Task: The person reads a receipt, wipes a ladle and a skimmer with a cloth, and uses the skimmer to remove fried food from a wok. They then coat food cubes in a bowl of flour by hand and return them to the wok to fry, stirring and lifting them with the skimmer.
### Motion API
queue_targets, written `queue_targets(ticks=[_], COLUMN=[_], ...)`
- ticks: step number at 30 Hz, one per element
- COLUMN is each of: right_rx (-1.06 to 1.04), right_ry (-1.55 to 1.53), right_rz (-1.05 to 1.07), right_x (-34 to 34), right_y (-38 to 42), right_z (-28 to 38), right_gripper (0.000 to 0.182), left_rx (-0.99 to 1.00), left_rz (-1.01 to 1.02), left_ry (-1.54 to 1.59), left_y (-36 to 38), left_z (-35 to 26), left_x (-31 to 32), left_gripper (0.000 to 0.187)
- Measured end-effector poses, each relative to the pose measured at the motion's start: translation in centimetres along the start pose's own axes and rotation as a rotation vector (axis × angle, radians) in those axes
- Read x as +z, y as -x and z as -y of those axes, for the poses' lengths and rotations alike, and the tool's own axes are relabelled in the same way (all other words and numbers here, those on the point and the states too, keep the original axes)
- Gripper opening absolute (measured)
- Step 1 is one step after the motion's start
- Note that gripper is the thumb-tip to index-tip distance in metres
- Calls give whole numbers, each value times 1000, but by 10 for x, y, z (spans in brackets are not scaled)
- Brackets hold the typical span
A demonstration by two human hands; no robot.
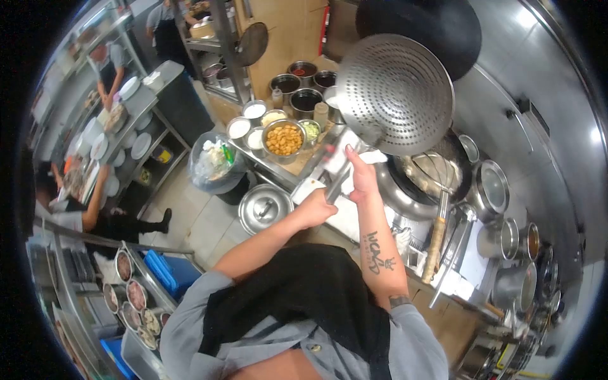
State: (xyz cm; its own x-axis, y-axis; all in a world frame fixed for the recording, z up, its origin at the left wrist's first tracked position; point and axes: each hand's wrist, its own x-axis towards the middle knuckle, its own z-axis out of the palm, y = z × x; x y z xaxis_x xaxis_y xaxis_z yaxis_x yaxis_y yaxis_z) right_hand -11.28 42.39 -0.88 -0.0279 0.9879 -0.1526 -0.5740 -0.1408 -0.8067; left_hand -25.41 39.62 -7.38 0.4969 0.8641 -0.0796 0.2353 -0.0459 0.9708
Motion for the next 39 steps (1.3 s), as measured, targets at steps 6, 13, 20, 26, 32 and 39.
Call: queue_targets(ticks=[6,13,20,26,32,39], right_rx=[-21,271,488,540,645,389], right_ry=[108,119,-71,117,456,-412], right_rz=[-260,-169,25,164,181,224], right_x=[-30,-29,-53,-52,-79,-40], right_y=[-15,48,45,84,99,90], right_z=[-5,-57,-82,-85,-90,-59], right_gripper=[19,18,16,13,35,79], left_rx=[116,-222,-287,-162,-154,-192], left_rz=[305,393,502,593,604,524], left_ry=[-44,827,888,795,1018,1013], left_y=[1,13,-22,-7,-19,-22], left_z=[14,46,43,30,68,17], left_x=[-7,-52,-22,-18,-10,-5], left_gripper=[69,68,50,48,26,32])
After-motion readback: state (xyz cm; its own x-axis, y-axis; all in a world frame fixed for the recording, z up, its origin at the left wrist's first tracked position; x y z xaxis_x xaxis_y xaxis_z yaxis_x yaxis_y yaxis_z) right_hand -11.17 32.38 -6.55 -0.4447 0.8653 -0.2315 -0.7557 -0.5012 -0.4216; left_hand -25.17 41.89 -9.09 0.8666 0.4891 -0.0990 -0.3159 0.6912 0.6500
